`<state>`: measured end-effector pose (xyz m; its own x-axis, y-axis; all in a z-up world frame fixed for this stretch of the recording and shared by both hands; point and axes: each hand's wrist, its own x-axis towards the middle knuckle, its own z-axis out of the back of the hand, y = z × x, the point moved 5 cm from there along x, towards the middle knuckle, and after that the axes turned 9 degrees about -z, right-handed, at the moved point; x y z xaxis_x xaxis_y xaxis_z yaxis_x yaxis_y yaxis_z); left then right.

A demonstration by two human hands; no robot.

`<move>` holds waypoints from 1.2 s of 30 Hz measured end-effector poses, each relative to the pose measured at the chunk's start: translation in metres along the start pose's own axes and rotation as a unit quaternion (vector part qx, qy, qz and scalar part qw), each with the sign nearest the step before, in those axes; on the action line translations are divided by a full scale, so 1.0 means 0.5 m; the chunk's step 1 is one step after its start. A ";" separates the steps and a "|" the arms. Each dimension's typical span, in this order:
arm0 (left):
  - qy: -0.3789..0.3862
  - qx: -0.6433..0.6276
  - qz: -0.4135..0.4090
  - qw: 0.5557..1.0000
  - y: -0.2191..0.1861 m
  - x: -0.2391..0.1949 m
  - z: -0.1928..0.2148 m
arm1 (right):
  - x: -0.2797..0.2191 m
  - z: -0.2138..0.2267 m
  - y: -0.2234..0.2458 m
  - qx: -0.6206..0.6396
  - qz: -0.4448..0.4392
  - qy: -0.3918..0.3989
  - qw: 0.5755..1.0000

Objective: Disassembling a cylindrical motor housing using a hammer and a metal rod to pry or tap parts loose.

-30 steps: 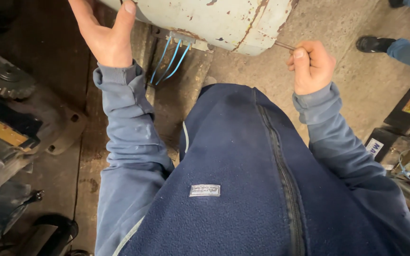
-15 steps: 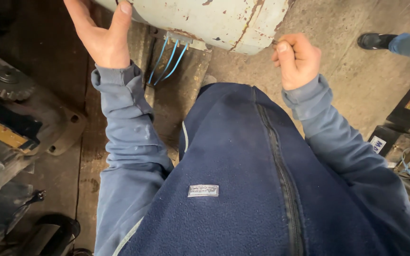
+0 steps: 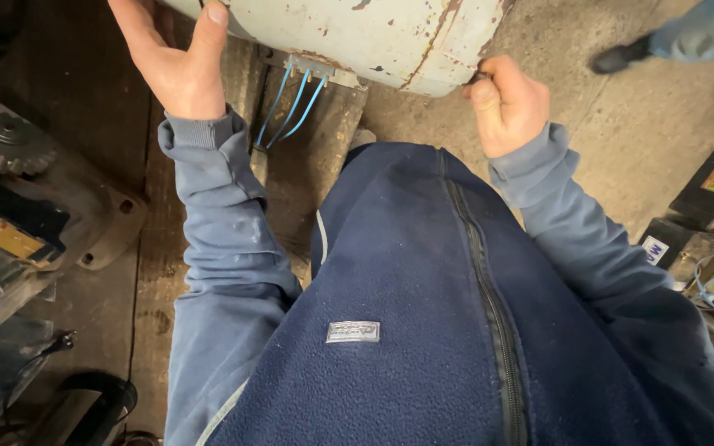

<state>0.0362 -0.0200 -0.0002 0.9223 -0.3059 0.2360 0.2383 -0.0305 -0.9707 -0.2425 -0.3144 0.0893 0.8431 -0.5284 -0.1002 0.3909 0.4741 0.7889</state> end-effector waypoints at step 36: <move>0.026 -0.032 -0.037 0.998 -0.031 0.018 -0.017 | 0.012 0.020 -0.004 0.088 -0.081 0.075 0.990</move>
<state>0.0382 -0.0302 0.0166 0.8854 -0.3496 0.3065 0.2842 -0.1147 -0.9519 -0.2418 -0.3257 0.0934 0.8255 -0.4699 -0.3125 0.4661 0.2557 0.8469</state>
